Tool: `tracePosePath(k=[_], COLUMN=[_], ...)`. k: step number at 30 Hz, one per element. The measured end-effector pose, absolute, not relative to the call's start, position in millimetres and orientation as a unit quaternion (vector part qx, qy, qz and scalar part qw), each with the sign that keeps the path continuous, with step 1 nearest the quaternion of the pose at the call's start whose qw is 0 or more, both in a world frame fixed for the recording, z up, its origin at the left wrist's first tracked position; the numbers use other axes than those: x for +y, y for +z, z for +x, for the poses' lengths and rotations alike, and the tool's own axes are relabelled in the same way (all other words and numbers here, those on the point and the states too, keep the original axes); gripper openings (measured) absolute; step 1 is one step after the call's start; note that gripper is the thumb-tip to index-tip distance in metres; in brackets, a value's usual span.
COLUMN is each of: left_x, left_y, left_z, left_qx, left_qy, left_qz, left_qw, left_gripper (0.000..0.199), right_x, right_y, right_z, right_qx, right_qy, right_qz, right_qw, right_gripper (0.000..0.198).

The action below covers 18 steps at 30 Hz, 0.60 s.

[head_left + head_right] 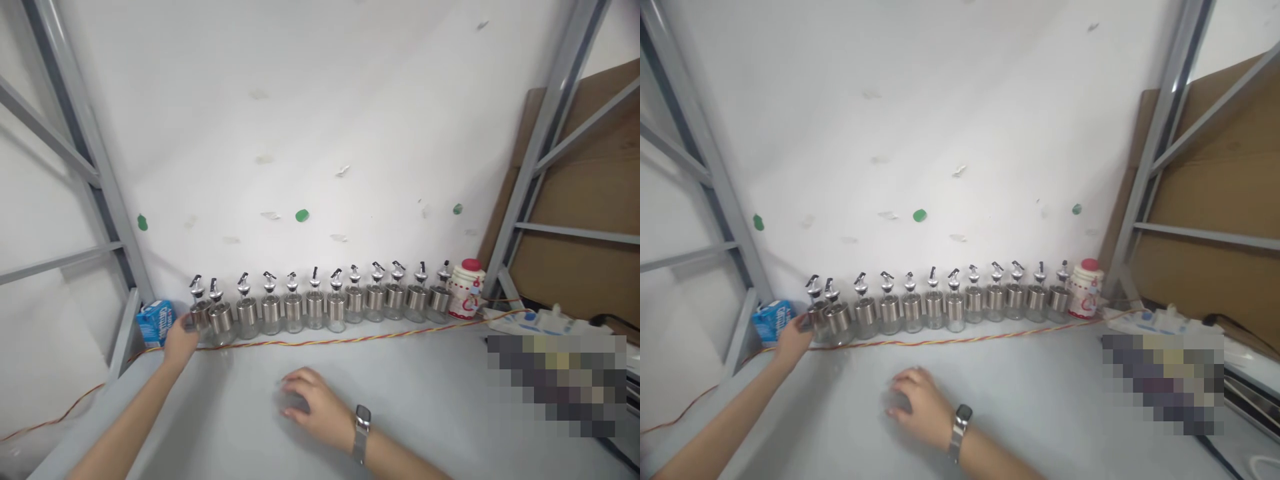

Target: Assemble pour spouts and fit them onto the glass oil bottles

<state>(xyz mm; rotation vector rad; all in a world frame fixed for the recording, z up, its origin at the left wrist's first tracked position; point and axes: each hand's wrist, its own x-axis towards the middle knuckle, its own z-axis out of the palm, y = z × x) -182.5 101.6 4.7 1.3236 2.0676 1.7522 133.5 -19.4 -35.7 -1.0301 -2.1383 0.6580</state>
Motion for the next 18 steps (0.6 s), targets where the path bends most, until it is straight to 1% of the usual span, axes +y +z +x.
tracePosePath(k=[3, 4, 6, 10, 12, 14, 16, 18], left_x=[82, 75, 62, 33, 21, 12, 8, 8], left_y=[10, 10, 10, 1, -5, -11, -17, -22], left_z=[-166, -156, -126, -49, -18, -2, 1, -5], left_qx=[0.683, 0.675, 0.653, 0.591, 0.556, 0.506, 0.48, 0.474], left_qy=[0.623, 0.634, 0.642, 0.609, 0.585, 0.568, 0.561, 0.552], left_qz=[0.381, 0.377, 0.396, 0.494, 0.536, 0.569, 0.6, 0.628], left_qw=[0.022, 0.021, 0.055, 0.191, 0.248, 0.311, 0.307, 0.278], left_gripper=[0.024, 0.023, 0.02, 0.015, 0.016, 0.015, 0.017, 0.018], right_x=[-13, -10, -2, 9, 14, 20, 29, 41], right_y=[-33, -33, -32, -37, -39, -38, -32, -24], right_z=[137, 139, 144, 152, 156, 162, 170, 181], right_qx=[-0.755, -0.732, -0.695, -0.648, -0.626, -0.603, -0.582, -0.568], right_qy=[0.229, 0.218, 0.198, 0.194, 0.189, 0.159, 0.105, 0.05], right_qz=[-0.442, -0.457, -0.48, -0.511, -0.522, -0.537, -0.557, -0.576], right_qw=[0.426, 0.456, 0.498, 0.531, 0.548, 0.568, 0.583, 0.585], right_gripper=[0.04, 0.04, 0.036, 0.033, 0.037, 0.043, 0.048, 0.05])
